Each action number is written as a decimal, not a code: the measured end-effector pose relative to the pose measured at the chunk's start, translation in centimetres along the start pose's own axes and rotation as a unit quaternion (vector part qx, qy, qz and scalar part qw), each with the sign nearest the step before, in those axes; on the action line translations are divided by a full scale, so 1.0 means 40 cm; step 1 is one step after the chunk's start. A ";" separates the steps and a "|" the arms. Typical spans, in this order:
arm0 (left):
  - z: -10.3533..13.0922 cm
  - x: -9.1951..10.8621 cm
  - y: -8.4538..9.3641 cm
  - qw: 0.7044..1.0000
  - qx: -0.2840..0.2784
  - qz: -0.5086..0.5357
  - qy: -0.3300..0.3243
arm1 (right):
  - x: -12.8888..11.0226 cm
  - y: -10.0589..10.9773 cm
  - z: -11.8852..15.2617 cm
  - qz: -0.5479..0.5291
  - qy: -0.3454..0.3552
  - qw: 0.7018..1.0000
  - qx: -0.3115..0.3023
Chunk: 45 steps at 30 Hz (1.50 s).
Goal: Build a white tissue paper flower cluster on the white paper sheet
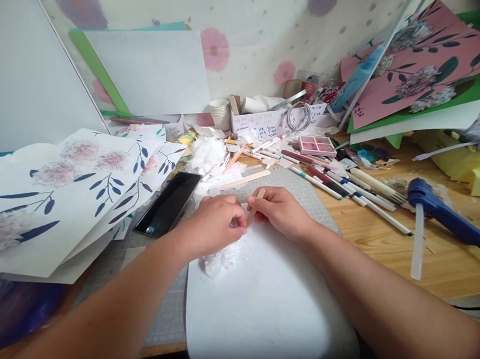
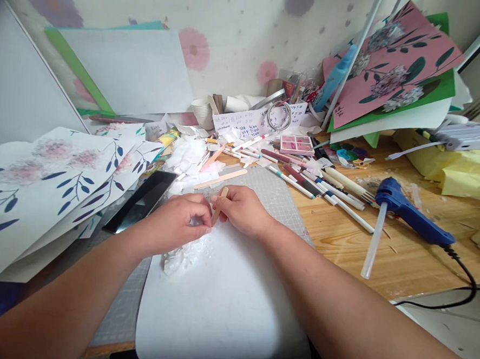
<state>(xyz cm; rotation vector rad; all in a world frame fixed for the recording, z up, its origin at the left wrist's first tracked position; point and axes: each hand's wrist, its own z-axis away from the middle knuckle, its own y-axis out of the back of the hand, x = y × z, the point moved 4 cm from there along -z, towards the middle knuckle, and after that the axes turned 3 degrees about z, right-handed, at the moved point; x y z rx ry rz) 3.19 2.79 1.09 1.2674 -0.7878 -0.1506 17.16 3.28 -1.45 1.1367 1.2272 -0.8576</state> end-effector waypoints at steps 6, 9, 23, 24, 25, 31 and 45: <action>0.003 0.010 0.000 1.000 -0.006 -0.014 -0.001 | 0.007 -0.004 0.004 0.013 -0.018 0.999 -0.023; 0.002 0.011 0.001 1.000 -0.010 -0.022 0.000 | 0.009 -0.008 0.004 0.022 -0.017 0.999 -0.042; 0.004 -0.001 -0.003 0.999 -0.021 -0.039 0.026 | 0.002 0.012 0.004 -0.050 -0.052 0.997 0.021; 0.004 0.000 -0.004 0.999 -0.022 -0.036 0.027 | 0.005 0.018 0.004 -0.059 -0.058 0.996 0.035; 0.003 0.000 -0.005 0.999 -0.023 -0.034 0.028 | 0.007 0.021 0.004 -0.061 -0.062 0.996 0.038; -0.001 -0.007 0.007 0.999 -0.010 -0.024 0.036 | 0.011 0.010 0.001 -0.015 -0.040 0.999 -0.003; 0.037 -0.176 0.146 0.980 0.071 -0.101 0.157 | 0.032 0.015 -0.001 0.008 -0.045 0.999 0.012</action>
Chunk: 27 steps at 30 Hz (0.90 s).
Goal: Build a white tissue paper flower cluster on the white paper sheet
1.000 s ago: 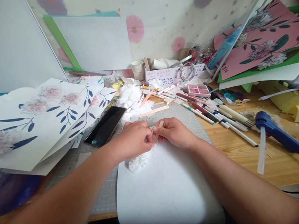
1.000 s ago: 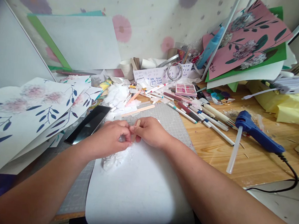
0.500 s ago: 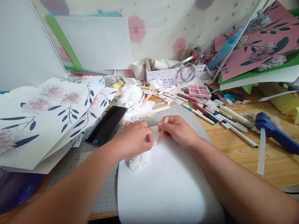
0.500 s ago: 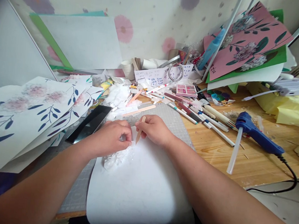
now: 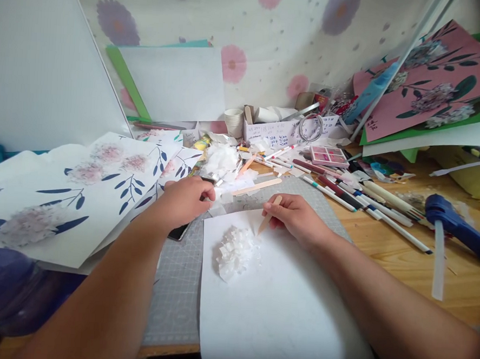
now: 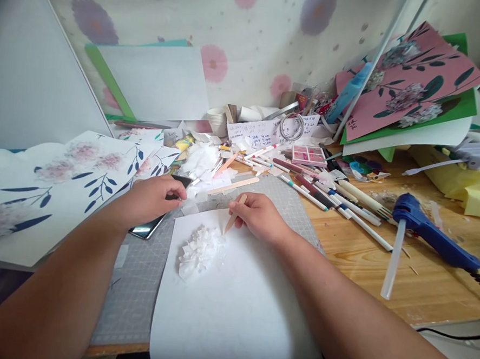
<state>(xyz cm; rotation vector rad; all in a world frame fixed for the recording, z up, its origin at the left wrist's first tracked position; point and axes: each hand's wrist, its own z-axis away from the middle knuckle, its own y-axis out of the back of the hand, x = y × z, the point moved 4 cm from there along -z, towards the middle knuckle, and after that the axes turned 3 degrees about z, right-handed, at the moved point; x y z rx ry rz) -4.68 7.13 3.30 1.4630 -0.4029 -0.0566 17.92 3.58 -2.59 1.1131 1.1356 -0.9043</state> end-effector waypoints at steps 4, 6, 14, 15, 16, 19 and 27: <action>0.000 0.007 -0.025 0.998 -0.041 -0.020 -0.039 | -0.003 0.004 0.001 -0.025 -0.009 1.000 0.015; 0.000 0.012 -0.036 0.996 -0.059 -0.026 -0.053 | -0.007 0.010 0.002 -0.044 -0.016 0.998 0.029; -0.002 0.035 -0.048 0.995 -0.051 -0.055 -0.070 | -0.028 0.021 0.017 -0.022 -0.021 0.999 -0.017; -0.002 0.036 -0.049 0.994 -0.048 -0.057 -0.077 | -0.028 0.017 0.018 -0.018 -0.019 0.999 -0.026; -0.003 0.036 -0.051 0.994 -0.046 -0.058 -0.083 | -0.028 0.013 0.018 -0.015 -0.016 0.999 -0.035; -0.004 0.036 -0.055 0.993 -0.035 -0.061 -0.100 | -0.024 0.003 0.016 -0.010 -0.010 0.999 -0.044; -0.003 0.038 -0.035 0.995 -0.005 -0.039 -0.091 | -0.026 -0.002 0.014 0.026 0.009 0.999 -0.035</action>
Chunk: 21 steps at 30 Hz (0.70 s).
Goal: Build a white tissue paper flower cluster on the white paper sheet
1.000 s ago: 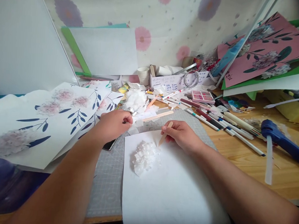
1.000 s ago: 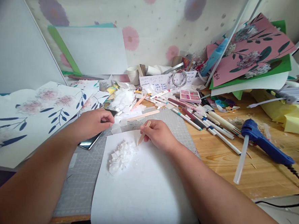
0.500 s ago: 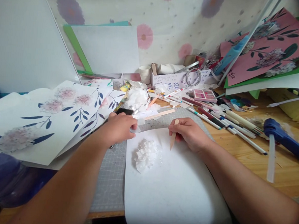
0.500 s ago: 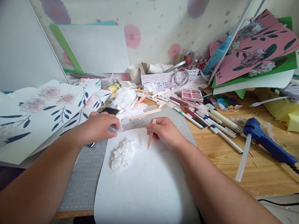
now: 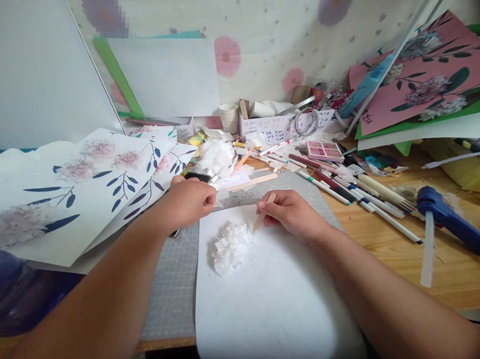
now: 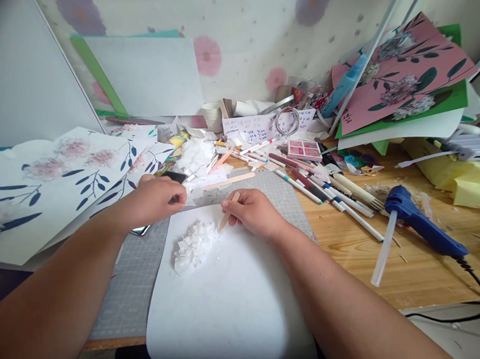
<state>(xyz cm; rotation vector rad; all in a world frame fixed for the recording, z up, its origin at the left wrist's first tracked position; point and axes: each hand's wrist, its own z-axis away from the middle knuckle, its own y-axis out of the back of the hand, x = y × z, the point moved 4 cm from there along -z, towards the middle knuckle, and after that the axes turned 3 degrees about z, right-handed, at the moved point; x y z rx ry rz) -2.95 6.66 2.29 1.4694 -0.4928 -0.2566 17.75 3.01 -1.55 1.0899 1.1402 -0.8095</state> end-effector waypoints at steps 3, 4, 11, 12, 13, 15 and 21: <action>0.003 -0.001 0.014 1.000 0.005 0.026 0.004 | 0.000 0.001 -0.001 -0.001 0.000 1.000 -0.001; 0.004 0.000 0.019 0.999 0.006 0.036 0.006 | 0.000 0.002 -0.002 -0.006 -0.002 1.000 -0.001; 0.023 0.057 0.038 0.990 0.042 0.132 -0.016 | -0.009 0.002 0.001 -0.008 -0.011 1.000 -0.014; 0.026 0.074 0.039 0.988 0.051 0.142 -0.036 | -0.011 0.001 0.001 -0.005 -0.008 1.000 -0.013; 0.030 0.091 0.038 0.986 0.058 0.147 -0.058 | -0.012 0.000 0.001 -0.001 -0.005 1.000 -0.012; 0.036 0.122 0.033 0.981 0.064 0.156 -0.091 | -0.013 -0.001 0.000 0.008 0.002 1.000 -0.011; 0.043 0.183 -0.001 0.967 0.027 0.174 -0.183 | -0.012 -0.004 -0.004 0.007 0.036 0.999 -0.009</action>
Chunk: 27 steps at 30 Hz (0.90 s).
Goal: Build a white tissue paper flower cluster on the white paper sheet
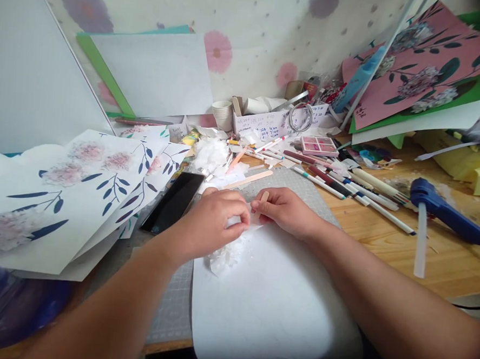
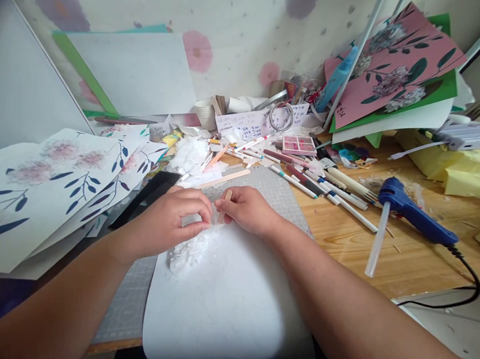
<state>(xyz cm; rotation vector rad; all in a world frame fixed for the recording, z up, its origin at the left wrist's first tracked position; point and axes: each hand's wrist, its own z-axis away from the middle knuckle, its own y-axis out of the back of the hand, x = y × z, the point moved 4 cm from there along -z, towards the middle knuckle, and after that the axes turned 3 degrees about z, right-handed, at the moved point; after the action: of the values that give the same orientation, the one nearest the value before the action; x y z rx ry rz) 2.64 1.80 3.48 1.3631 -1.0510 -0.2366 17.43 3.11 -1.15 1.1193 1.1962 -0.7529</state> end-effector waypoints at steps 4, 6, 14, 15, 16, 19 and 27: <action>-0.002 0.004 -0.019 0.999 -0.013 -0.016 -0.028 | 0.002 -0.001 0.001 -0.021 -0.003 1.000 -0.006; -0.001 0.007 -0.016 0.998 0.017 -0.038 -0.048 | 0.002 0.000 0.000 -0.026 -0.007 1.000 -0.005; 0.013 0.036 -0.001 0.974 0.124 -0.123 -0.144 | 0.004 0.008 -0.004 -0.017 0.011 1.000 0.001; 0.012 0.037 -0.011 0.978 0.084 -0.122 -0.149 | 0.005 0.011 -0.004 -0.020 0.009 1.000 0.005; 0.011 0.035 -0.020 0.980 0.045 -0.121 -0.149 | 0.006 0.014 -0.003 -0.025 0.006 1.000 0.008; 0.007 0.023 -0.038 0.986 -0.026 -0.117 -0.120 | 0.010 0.028 -0.002 -0.024 -0.013 0.999 0.026; 0.001 0.003 -0.044 0.990 -0.076 -0.101 -0.059 | -0.001 0.043 0.007 -0.041 -0.011 0.997 0.058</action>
<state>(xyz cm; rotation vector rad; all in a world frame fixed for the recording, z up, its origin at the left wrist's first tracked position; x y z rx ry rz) 3.43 1.22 1.99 1.3307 -0.9714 -0.5434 19.08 3.35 -0.65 1.1600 1.1977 -0.9050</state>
